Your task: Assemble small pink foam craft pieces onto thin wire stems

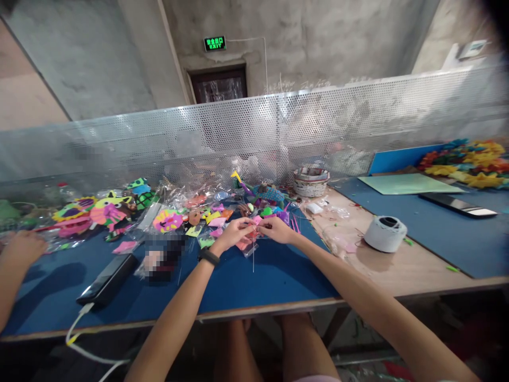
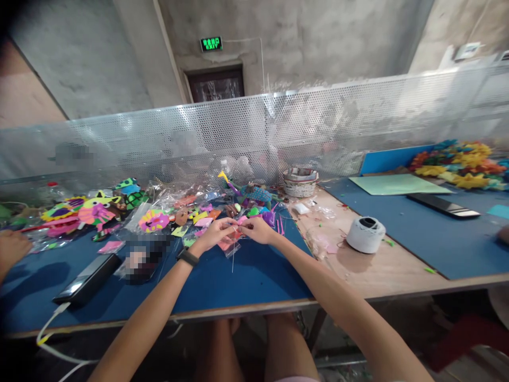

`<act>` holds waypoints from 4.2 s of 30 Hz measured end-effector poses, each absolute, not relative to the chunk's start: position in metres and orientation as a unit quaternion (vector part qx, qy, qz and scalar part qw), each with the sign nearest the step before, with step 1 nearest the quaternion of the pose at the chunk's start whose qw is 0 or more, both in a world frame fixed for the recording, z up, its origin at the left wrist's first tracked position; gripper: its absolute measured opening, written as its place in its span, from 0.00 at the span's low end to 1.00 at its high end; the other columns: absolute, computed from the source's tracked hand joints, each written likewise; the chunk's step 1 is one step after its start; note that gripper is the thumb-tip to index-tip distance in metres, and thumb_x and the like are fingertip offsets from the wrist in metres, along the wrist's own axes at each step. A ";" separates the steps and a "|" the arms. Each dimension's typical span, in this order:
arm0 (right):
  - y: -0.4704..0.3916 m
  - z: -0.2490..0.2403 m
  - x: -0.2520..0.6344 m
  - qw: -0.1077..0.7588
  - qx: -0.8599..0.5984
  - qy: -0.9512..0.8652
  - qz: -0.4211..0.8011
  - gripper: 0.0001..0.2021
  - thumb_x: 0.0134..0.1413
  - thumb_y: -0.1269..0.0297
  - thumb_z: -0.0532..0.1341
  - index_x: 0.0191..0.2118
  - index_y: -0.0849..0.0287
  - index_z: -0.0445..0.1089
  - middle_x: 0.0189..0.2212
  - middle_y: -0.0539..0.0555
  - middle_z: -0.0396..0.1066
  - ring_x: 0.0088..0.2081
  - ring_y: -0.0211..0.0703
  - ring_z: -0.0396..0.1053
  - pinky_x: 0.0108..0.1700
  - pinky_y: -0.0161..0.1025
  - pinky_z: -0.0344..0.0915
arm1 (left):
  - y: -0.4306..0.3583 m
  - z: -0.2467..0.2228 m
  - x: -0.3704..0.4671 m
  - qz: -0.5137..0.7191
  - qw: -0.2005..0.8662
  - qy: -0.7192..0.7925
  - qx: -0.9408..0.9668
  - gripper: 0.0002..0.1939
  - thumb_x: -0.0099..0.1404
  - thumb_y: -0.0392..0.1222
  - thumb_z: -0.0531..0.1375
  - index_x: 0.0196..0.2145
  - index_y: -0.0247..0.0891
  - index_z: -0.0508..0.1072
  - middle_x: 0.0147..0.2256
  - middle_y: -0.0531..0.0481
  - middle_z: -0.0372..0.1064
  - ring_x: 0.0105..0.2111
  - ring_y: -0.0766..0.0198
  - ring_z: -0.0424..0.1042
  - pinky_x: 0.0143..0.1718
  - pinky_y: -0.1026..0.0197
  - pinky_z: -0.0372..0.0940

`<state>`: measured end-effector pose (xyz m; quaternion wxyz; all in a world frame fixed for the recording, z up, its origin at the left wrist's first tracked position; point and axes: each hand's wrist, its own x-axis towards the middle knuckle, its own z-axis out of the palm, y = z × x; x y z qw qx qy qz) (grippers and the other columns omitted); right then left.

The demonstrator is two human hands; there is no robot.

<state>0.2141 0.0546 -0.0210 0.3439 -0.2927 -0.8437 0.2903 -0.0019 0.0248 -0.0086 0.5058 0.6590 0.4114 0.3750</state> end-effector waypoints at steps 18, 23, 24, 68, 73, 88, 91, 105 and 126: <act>0.058 -0.026 0.215 0.310 -0.299 -0.859 0.277 0.18 0.62 0.55 0.57 0.28 0.63 0.73 0.22 0.51 0.71 0.24 0.35 0.63 0.27 0.32 0.56 | 0.031 -0.008 -0.011 0.380 0.465 0.469 0.648 0.23 0.63 0.59 0.61 0.45 0.36 0.73 0.39 0.42 0.77 0.29 0.60 0.78 0.27 0.62 0.72; 0.057 -0.027 0.215 0.287 -0.298 -0.868 0.274 0.18 0.62 0.57 0.57 0.26 0.63 0.73 0.22 0.51 0.72 0.22 0.34 0.63 0.26 0.32 0.55 | 0.046 -0.014 -0.022 0.461 0.186 0.492 0.715 0.12 0.65 0.43 0.59 0.44 0.37 0.74 0.45 0.42 0.75 0.46 0.56 0.75 0.49 0.53 0.70; 0.057 -0.028 0.214 0.287 -0.297 -0.869 0.272 0.18 0.62 0.58 0.57 0.26 0.63 0.73 0.22 0.50 0.72 0.22 0.34 0.63 0.26 0.32 0.54 | 0.049 -0.014 -0.024 0.441 0.138 0.495 0.736 0.14 0.65 0.40 0.58 0.48 0.37 0.74 0.48 0.42 0.74 0.49 0.55 0.73 0.53 0.51 0.68; 0.049 -0.022 0.210 0.244 -0.286 -0.885 0.274 0.20 0.63 0.53 0.58 0.26 0.62 0.72 0.22 0.50 0.72 0.25 0.34 0.66 0.29 0.31 0.56 | 0.115 0.006 -0.046 0.191 -0.072 0.646 0.735 0.22 0.55 0.55 0.66 0.42 0.39 0.74 0.40 0.39 0.77 0.43 0.47 0.75 0.42 0.56 0.64; 0.049 -0.022 0.210 0.246 -0.288 -0.885 0.270 0.21 0.63 0.53 0.57 0.25 0.62 0.70 0.21 0.50 0.71 0.24 0.34 0.64 0.28 0.31 0.55 | 0.124 0.028 -0.073 0.259 0.059 0.635 0.725 0.24 0.51 0.54 0.68 0.42 0.37 0.74 0.42 0.41 0.77 0.43 0.51 0.75 0.42 0.58 0.66; 0.056 -0.030 0.210 0.244 -0.286 -0.886 0.272 0.22 0.63 0.49 0.58 0.27 0.63 0.72 0.23 0.49 0.72 0.24 0.33 0.64 0.29 0.31 0.55 | 0.110 0.041 -0.152 0.279 0.276 0.598 0.698 0.36 0.37 0.48 0.74 0.45 0.38 0.73 0.42 0.46 0.78 0.44 0.53 0.76 0.48 0.55 0.69; 0.055 -0.028 0.210 0.248 -0.281 -0.887 0.269 0.21 0.63 0.51 0.58 0.26 0.63 0.72 0.22 0.50 0.72 0.24 0.34 0.64 0.28 0.31 0.55 | 0.110 0.036 -0.156 0.274 0.217 0.611 0.711 0.43 0.38 0.47 0.74 0.53 0.36 0.70 0.48 0.40 0.75 0.48 0.50 0.74 0.51 0.54 0.67; 0.053 -0.026 0.208 0.309 -0.275 -0.862 0.292 0.18 0.63 0.55 0.57 0.27 0.62 0.72 0.21 0.50 0.70 0.23 0.35 0.64 0.26 0.31 0.55 | 0.070 0.041 -0.085 0.380 0.024 0.533 0.756 0.22 0.60 0.48 0.63 0.51 0.39 0.72 0.54 0.41 0.70 0.54 0.51 0.69 0.57 0.50 0.62; 0.062 -0.019 0.218 0.427 -0.321 -0.806 0.257 0.18 0.64 0.53 0.55 0.31 0.60 0.72 0.26 0.52 0.72 0.28 0.39 0.66 0.30 0.34 0.58 | 0.019 -0.003 0.007 0.428 0.643 0.302 0.559 0.26 0.63 0.44 0.62 0.58 0.41 0.64 0.46 0.41 0.74 0.37 0.58 0.78 0.38 0.57 0.72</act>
